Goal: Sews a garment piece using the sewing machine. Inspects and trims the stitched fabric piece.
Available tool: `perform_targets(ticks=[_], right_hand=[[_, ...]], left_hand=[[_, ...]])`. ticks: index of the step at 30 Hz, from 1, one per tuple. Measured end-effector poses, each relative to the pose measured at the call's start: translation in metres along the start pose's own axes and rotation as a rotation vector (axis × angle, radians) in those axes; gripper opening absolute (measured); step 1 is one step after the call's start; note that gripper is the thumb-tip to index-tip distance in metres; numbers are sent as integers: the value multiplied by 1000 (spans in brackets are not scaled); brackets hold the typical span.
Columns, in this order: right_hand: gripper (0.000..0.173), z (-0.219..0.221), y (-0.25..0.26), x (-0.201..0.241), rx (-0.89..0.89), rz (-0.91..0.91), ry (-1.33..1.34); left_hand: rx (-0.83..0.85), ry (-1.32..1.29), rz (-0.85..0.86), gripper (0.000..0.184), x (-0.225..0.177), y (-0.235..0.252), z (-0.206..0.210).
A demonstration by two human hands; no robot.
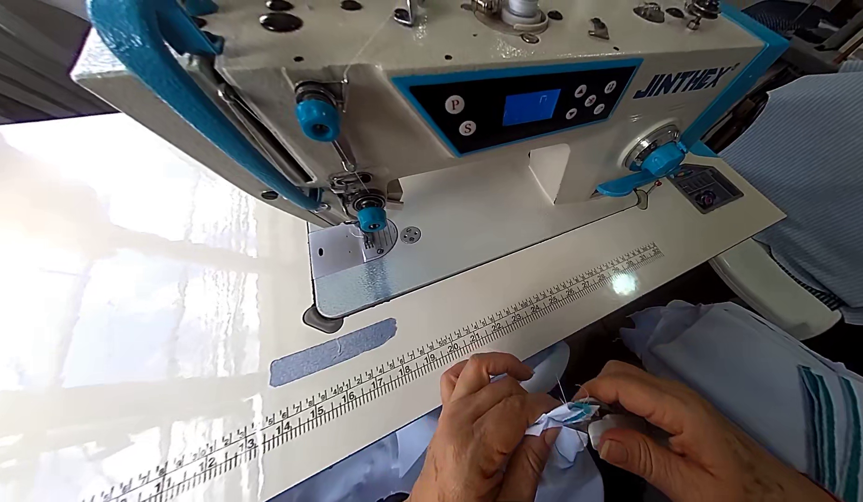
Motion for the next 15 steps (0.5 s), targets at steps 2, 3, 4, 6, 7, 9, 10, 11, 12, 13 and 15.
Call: perform_targets(ticks=[2,3,4,6,7,9,10,11,12,13,15], right_hand=[[35,1,1,1,-20,-10,-13],[35,1,1,2,-29,-14,-15],[34,2,1,3,-39,-18,-12],[35,1,0,3,-63,-33,3],[34,1,0,3,-79,-44,7],[34,0,-2,1,-104,-73,8],[34,0,-3,0,-108,-82,4],[34,0,-3,0,-106,-83,0],[34,0,-4,-1,-95,-80,0],[33,0,-4,-2,-80,-72,5],[33,1,-4,-3,-51,-64,16]], left_hand=[[-8,-4,-3,15,0,0,0],[-15,-13,-10,15,0,-1,0],[-21,-26,-16,15,0,-1,0],[-21,-39,-23,16,0,0,-1],[-20,-43,-25,16,0,0,-1],[-14,-53,-18,17,-1,0,-1],[-7,-55,-8,17,-2,0,0],[-2,-54,4,17,-3,0,1],[2,-48,15,17,-3,0,1],[11,-36,26,18,-4,0,2],[30,-18,43,19,-5,2,4]])
Point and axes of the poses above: each hand's wrist, its own y-axis towards the middle knuckle, its own z-axis out of the palm, x = y × z, the point moved 10 cm from there along y, towards the middle knuckle, and after that the axes turned 11 degrees about z, right-handed, at the moved point
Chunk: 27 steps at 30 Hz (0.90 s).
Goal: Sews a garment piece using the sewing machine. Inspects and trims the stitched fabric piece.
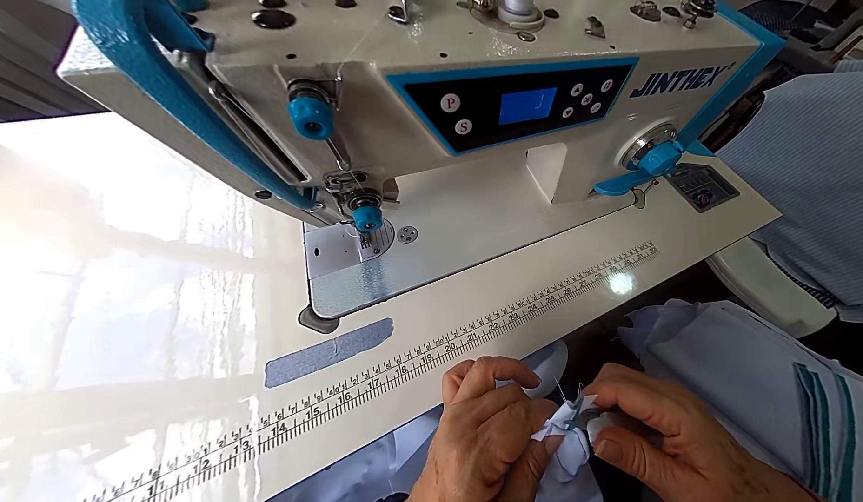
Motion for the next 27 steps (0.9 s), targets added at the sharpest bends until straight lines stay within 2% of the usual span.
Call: perform_targets(ticks=[11,16,21,22,24,27], right_hand=[[35,1,-12,2,-68,-79,-74],[36,-34,-22,-25,-162,94,148],[41,-29,-41,-30,175,182,139],[45,-30,-44,-33,167,212,143],[46,-40,-44,-40,21,265,224],[45,-44,-34,-42,-183,263,299]], left_hand=[[106,23,55,19,-8,8,12],[129,-9,27,20,2,7,19],[109,-45,9,18,9,9,32],[116,-52,-2,23,11,9,35],[123,-69,-30,32,14,10,40],[122,-101,-80,27,17,8,46]])
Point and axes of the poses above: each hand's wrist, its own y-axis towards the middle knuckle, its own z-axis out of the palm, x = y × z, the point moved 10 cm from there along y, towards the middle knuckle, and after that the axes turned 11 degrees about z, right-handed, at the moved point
